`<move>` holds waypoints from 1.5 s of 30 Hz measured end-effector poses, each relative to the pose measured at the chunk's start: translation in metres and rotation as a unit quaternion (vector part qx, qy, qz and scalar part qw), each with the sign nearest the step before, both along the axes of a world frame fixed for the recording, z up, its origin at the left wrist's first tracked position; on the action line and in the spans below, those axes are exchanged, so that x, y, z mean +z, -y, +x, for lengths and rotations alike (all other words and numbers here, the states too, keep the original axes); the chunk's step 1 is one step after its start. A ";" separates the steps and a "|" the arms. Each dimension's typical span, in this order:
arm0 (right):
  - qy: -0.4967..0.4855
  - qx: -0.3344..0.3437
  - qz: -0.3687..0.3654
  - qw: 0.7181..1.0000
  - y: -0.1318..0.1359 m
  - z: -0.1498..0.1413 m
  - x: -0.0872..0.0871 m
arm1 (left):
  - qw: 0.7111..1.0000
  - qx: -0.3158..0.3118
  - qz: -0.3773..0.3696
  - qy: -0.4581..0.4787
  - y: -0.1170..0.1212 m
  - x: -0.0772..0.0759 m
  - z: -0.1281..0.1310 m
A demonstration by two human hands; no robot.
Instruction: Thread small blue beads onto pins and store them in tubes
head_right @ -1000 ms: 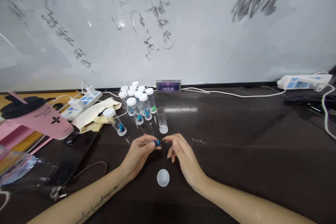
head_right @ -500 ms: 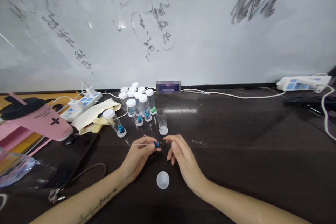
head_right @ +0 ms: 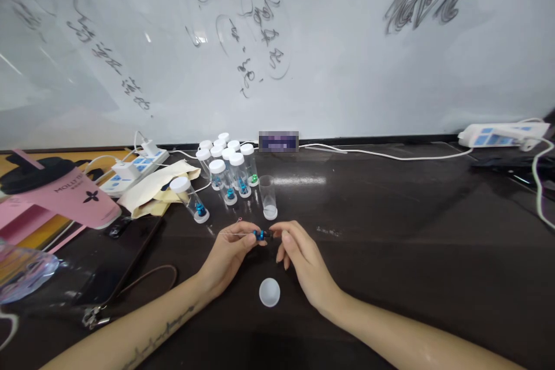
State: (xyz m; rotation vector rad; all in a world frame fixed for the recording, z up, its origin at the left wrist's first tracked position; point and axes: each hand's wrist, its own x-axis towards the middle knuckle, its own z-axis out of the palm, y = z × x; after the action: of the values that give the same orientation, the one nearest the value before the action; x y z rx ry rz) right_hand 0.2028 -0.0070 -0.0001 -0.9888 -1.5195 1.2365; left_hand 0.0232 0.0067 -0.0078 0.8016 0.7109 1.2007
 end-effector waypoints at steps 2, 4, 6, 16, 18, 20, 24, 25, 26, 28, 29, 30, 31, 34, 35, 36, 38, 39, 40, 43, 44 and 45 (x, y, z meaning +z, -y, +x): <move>-0.004 0.001 -0.002 1.000 0.000 -0.001 0.001 | 1.000 0.001 0.002 -0.002 0.000 0.000 0.000; -0.006 0.006 -0.002 1.000 0.000 -0.001 0.001 | 1.000 0.001 0.001 -0.004 0.001 0.001 0.000; -0.014 0.004 -0.008 1.000 0.000 -0.001 0.001 | 1.000 0.003 -0.002 -0.004 0.001 0.002 0.000; -0.059 0.011 -0.024 0.998 0.000 -0.001 -0.002 | 1.000 0.006 -0.004 0.000 0.001 0.002 0.000; -0.057 0.014 -0.024 0.998 0.000 -0.001 -0.002 | 1.000 0.005 -0.003 0.001 0.001 0.002 0.000; -0.054 0.022 -0.025 0.998 0.000 -0.001 -0.002 | 1.000 0.005 -0.003 -0.001 0.001 0.002 0.000; -0.059 0.011 -0.025 0.998 0.000 0.000 -0.003 | 1.000 0.007 -0.006 -0.005 0.001 0.002 0.000; -0.060 0.009 -0.024 0.998 -0.001 0.000 -0.003 | 1.000 0.008 -0.006 -0.006 0.001 0.002 0.000; -0.059 0.009 -0.024 0.998 -0.001 0.000 -0.003 | 1.000 0.009 -0.005 -0.007 0.001 0.002 0.000; -0.052 0.013 -0.025 0.998 -0.001 0.000 -0.003 | 1.000 0.009 -0.005 -0.008 0.001 0.003 0.001; -0.050 0.014 -0.025 0.998 -0.001 0.000 -0.003 | 1.000 0.008 -0.006 -0.009 0.001 0.003 0.001; -0.047 0.012 -0.025 0.998 -0.001 0.000 -0.003 | 1.000 0.009 -0.009 -0.011 0.001 0.004 0.001; -0.044 0.009 -0.024 0.999 0.000 -0.001 -0.002 | 1.000 0.009 -0.012 -0.011 0.001 0.004 0.001; -0.025 -0.002 -0.023 0.999 0.000 -0.001 -0.001 | 1.000 0.010 -0.013 -0.007 0.001 0.004 0.001; -0.018 -0.002 -0.025 1.000 0.001 -0.001 -0.001 | 1.000 0.008 -0.012 -0.006 0.001 0.004 0.001; -0.011 0.000 -0.027 1.000 0.001 -0.002 0.000 | 1.000 0.006 -0.009 -0.008 0.002 0.004 0.001; -0.001 0.003 -0.026 1.000 0.001 -0.002 0.000 | 1.000 0.001 -0.004 -0.017 0.002 0.004 0.001; 0.005 0.001 -0.023 1.000 0.001 -0.002 0.001 | 1.000 -0.001 -0.001 -0.021 0.002 0.004 0.001; 0.010 -0.002 -0.019 1.000 0.001 -0.002 0.001 | 1.000 -0.002 0.001 -0.024 0.002 0.004 0.001; 0.019 -0.010 -0.014 1.000 0.001 -0.002 0.002 | 0.999 -0.001 0.003 -0.032 0.003 0.004 0.001; 0.019 -0.009 -0.015 1.000 0.001 -0.002 0.002 | 0.999 -0.001 0.003 -0.034 0.003 0.004 0.001; 0.018 -0.008 -0.016 1.000 0.001 -0.002 0.002 | 0.999 0.000 0.004 -0.036 0.003 0.004 0.002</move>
State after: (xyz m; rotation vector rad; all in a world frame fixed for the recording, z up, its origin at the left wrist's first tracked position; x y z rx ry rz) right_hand 0.2005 -0.0081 0.0022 -1.0466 -1.5204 1.2429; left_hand 0.0248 0.0035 -0.0041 0.8555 0.7650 1.1799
